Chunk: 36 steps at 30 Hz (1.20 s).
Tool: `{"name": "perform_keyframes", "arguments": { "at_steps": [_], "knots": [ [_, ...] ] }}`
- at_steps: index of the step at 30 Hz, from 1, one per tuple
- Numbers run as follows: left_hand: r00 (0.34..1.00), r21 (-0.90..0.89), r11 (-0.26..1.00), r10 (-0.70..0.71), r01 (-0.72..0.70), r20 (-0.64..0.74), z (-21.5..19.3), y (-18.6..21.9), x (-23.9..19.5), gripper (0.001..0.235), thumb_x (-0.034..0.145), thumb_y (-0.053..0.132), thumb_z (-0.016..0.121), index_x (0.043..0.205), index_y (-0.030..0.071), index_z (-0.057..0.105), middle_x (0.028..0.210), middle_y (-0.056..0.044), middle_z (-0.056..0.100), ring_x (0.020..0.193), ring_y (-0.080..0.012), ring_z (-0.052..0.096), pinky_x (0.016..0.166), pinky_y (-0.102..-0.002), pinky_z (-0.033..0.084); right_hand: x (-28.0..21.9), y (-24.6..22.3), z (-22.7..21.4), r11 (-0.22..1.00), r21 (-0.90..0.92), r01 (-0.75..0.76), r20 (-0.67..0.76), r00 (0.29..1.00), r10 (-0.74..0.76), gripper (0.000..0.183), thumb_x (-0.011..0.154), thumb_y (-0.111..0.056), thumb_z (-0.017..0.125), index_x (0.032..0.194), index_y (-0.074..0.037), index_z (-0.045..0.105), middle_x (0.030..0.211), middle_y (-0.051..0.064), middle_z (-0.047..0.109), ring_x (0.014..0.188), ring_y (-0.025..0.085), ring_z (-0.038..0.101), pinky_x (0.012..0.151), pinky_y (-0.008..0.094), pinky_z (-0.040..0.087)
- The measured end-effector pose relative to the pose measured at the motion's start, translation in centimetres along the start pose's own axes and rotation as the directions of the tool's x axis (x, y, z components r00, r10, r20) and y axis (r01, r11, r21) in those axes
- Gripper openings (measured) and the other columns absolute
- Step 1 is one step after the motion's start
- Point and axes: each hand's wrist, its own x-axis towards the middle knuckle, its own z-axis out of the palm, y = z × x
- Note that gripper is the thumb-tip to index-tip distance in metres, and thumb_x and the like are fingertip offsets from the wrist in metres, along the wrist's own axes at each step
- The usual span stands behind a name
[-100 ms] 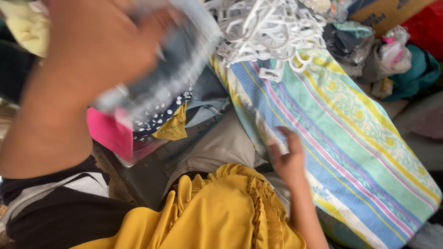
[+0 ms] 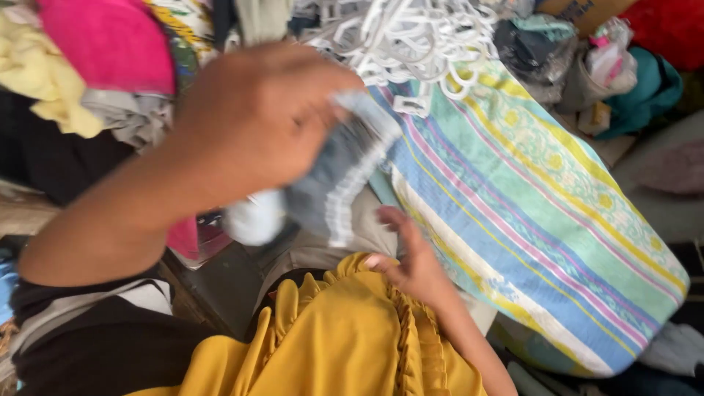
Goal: The person picks up pairs of shorts from a pile, folds them, and attaches them to white plastic hangers using clips. They handle light blue denim shorts, white shorts, and pink shorts, placing each hung item onto a nearby rack.
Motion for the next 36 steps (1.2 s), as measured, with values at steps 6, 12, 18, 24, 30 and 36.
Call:
{"name": "perform_keyframes", "arguments": {
  "at_steps": [6,12,18,24,30,36],
  "knots": [
    [0.979,-0.173,0.964,0.196,-0.201,-0.049,10.3,3.2,0.3,0.025,0.090,-0.012,0.066,0.111,-0.001,0.075,0.089,-0.010,0.077,0.074,-0.0225,0.073,0.054,-0.034,0.056,-3.6,4.4,1.4,0.991,-0.066,-0.114,-0.243,0.965,0.095,0.072,0.089,-0.041,0.074,0.141,-0.003,0.042,0.123,0.014,0.063,0.110,0.026,0.068,0.092,0.040,0.057],
    [0.985,-0.335,0.929,0.122,-0.156,-0.118,10.6,3.7,0.3,0.016,0.097,-0.001,0.081,0.110,-0.002,0.073,0.098,-0.014,0.078,0.081,-0.0252,0.074,0.068,-0.037,0.057,-11.1,4.5,-6.8,0.936,0.130,-0.326,-0.581,0.740,0.338,0.012,0.101,-0.014,0.060,0.109,-0.008,0.068,0.094,0.000,0.068,0.084,0.012,0.063,0.077,0.027,0.052],
    [0.996,-0.554,0.828,0.050,-0.084,-0.075,9.4,6.1,1.5,0.022,0.103,0.014,0.066,0.105,-0.007,0.074,0.079,-0.010,0.069,0.062,-0.0164,0.060,0.055,-0.031,0.043,-15.0,-0.3,-14.9,0.978,0.151,-0.145,-0.807,0.552,0.207,0.025,0.107,-0.030,0.063,0.102,-0.006,0.067,0.091,0.003,0.065,0.082,0.012,0.059,0.076,0.024,0.046],
    [0.975,-0.573,0.794,-0.107,0.203,0.197,25.1,1.8,4.7,0.039,0.110,0.031,0.056,0.078,0.010,0.048,0.064,0.002,0.032,0.061,-0.0104,0.033,0.058,-0.035,0.026,-10.2,8.0,-23.4,0.898,-0.289,-0.331,-0.788,0.615,-0.026,0.022,0.116,-0.016,0.064,0.106,0.002,0.074,0.101,0.012,0.070,0.098,0.022,0.064,0.088,0.037,0.047],
    [0.914,-0.350,0.863,-0.261,0.365,0.310,41.6,-2.4,2.3,0.026,0.105,0.028,0.054,0.097,0.008,0.068,0.079,-0.018,0.068,0.078,-0.0462,0.066,0.067,-0.057,0.046,-10.7,24.5,-22.2,0.765,-0.183,-0.617,-0.737,0.602,0.309,0.028,0.110,-0.034,0.070,0.109,-0.006,0.073,0.089,0.011,0.071,0.081,0.024,0.065,0.070,0.041,0.050],
    [0.902,-0.249,0.912,-0.219,0.325,0.373,41.3,-1.5,3.8,0.043,0.105,0.045,0.058,0.127,0.008,0.062,0.114,-0.013,0.072,0.103,-0.0374,0.066,0.076,-0.054,0.052,-9.9,19.9,-20.6,0.787,-0.096,-0.609,-0.604,0.664,0.440,0.051,0.097,-0.031,0.074,0.140,-0.010,0.059,0.112,0.010,0.059,0.101,0.023,0.055,0.084,0.038,0.049]
  ]
}}
